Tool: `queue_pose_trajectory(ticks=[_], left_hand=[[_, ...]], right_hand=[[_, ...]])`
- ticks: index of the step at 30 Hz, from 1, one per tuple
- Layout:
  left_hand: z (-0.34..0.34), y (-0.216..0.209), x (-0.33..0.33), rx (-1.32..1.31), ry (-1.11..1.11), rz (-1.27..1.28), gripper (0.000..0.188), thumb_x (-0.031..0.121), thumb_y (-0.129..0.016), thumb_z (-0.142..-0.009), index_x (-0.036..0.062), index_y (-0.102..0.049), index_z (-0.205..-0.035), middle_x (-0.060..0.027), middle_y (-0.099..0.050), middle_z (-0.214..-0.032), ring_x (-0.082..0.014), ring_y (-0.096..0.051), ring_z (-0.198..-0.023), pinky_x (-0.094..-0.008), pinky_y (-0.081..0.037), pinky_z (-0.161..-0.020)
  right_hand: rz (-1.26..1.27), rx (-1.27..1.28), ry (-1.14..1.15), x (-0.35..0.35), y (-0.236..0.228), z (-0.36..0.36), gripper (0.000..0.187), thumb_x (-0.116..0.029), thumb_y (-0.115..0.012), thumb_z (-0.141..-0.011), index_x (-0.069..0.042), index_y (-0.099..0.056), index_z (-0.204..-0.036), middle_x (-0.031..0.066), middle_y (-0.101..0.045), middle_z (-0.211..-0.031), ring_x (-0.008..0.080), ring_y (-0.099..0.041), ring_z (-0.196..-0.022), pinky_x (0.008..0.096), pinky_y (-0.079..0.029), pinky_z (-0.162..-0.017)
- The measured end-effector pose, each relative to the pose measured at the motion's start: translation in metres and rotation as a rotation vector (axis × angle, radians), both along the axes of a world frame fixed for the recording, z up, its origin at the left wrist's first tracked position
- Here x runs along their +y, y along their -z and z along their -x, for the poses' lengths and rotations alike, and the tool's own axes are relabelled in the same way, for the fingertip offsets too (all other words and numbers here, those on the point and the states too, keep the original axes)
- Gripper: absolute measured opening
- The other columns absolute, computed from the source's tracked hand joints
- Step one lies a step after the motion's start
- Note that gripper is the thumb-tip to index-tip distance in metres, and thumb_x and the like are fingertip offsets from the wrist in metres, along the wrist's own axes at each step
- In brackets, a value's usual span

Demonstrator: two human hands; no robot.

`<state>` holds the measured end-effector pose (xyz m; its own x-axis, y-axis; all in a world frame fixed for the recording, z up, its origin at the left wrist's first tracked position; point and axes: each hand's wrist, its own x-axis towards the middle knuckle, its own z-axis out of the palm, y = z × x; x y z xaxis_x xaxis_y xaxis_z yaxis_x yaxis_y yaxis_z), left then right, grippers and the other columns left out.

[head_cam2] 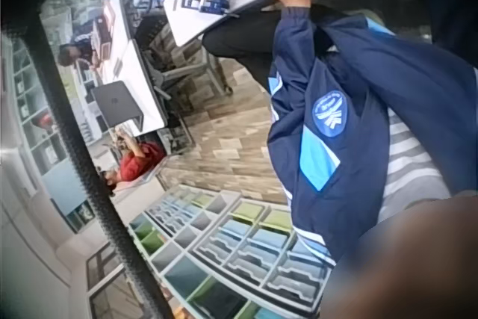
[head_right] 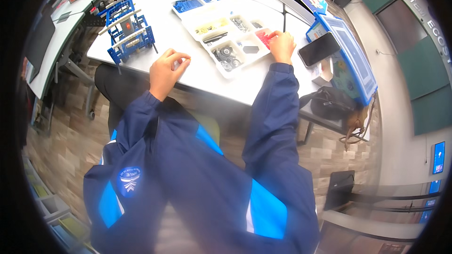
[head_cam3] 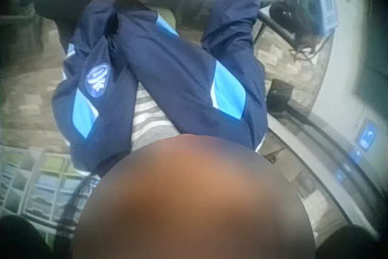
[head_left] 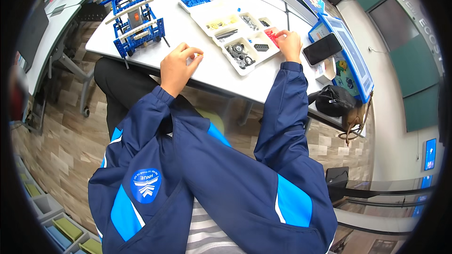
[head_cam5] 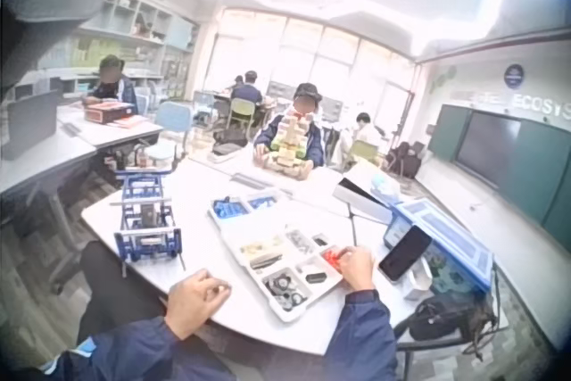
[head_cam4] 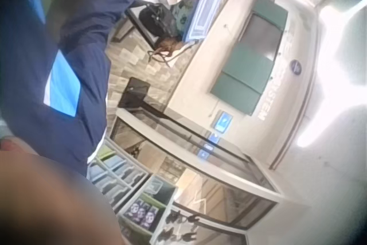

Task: The person assembles a blue LEGO Technic model at a table, selecting pieces from a compartmentalized tray and attaching them to the growing structure. They repeatedly pick small beams and connectors, align them with existing parts, and press them into place while occasionally rotating the model to access different sides.

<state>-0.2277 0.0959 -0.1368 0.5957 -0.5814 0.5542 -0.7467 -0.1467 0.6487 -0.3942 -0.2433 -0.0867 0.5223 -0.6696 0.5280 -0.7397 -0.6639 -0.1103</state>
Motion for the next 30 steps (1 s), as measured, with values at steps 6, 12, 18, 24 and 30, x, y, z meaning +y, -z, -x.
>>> queue_pose_trajectory(ticks=[6,12,18,24,30], left_hand=[[0.003,-0.005,0.001,0.001,-0.009,0.013,0.003,0.021,-0.071,-0.085,0.0185,-0.073,-0.085,0.0032,-0.061,-0.077,-0.0164,-0.060,-0.060,-0.0321,-0.046,-0.055],[0.003,-0.003,0.000,-0.008,-0.009,0.015,0.006,0.020,-0.071,-0.085,0.0188,-0.073,-0.090,0.0035,-0.062,-0.077,-0.0163,-0.058,-0.057,-0.0319,-0.045,-0.054],[0.002,-0.002,-0.001,-0.011,0.001,0.036,0.008,0.019,-0.070,-0.085,0.0189,-0.073,-0.093,0.0037,-0.062,-0.076,-0.0157,-0.054,-0.053,-0.0321,-0.044,-0.053],[0.002,-0.003,-0.001,-0.038,0.002,0.044,0.008,0.018,-0.069,-0.086,0.0186,-0.073,-0.092,0.0036,-0.061,-0.075,-0.0149,-0.054,-0.054,-0.0310,-0.043,-0.052],[0.001,0.001,0.000,-0.048,0.004,0.072,0.007,0.017,-0.069,-0.085,0.0179,-0.073,-0.091,0.0035,-0.061,-0.075,-0.0149,-0.053,-0.053,-0.0305,-0.043,-0.052]], right_hand=[[-0.071,-0.094,-0.018,-0.004,-0.001,0.000,0.010,-0.015,-0.070,-0.079,-0.017,-0.077,-0.086,0.0108,-0.065,-0.094,0.0314,-0.060,-0.102,0.0450,-0.045,-0.089],[0.015,-0.096,-0.091,-0.007,0.001,0.001,0.012,-0.019,-0.070,-0.081,-0.017,-0.078,-0.089,0.0089,-0.063,-0.095,0.0290,-0.057,-0.102,0.0446,-0.043,-0.089],[0.088,-0.122,-0.177,-0.004,0.002,-0.014,0.014,-0.027,-0.072,-0.080,-0.018,-0.080,-0.087,0.0071,-0.063,-0.087,0.0278,-0.058,-0.095,0.0447,-0.043,-0.084],[0.066,-0.118,-0.155,-0.009,0.004,-0.016,0.020,-0.030,-0.074,-0.078,-0.013,-0.080,-0.085,0.0080,-0.067,-0.083,0.0272,-0.062,-0.086,0.0436,-0.044,-0.076],[-0.025,-0.144,-0.208,-0.021,0.010,-0.017,0.020,-0.028,-0.074,-0.077,-0.010,-0.079,-0.085,0.0102,-0.067,-0.082,0.0271,-0.064,-0.077,0.0408,-0.044,-0.069]])
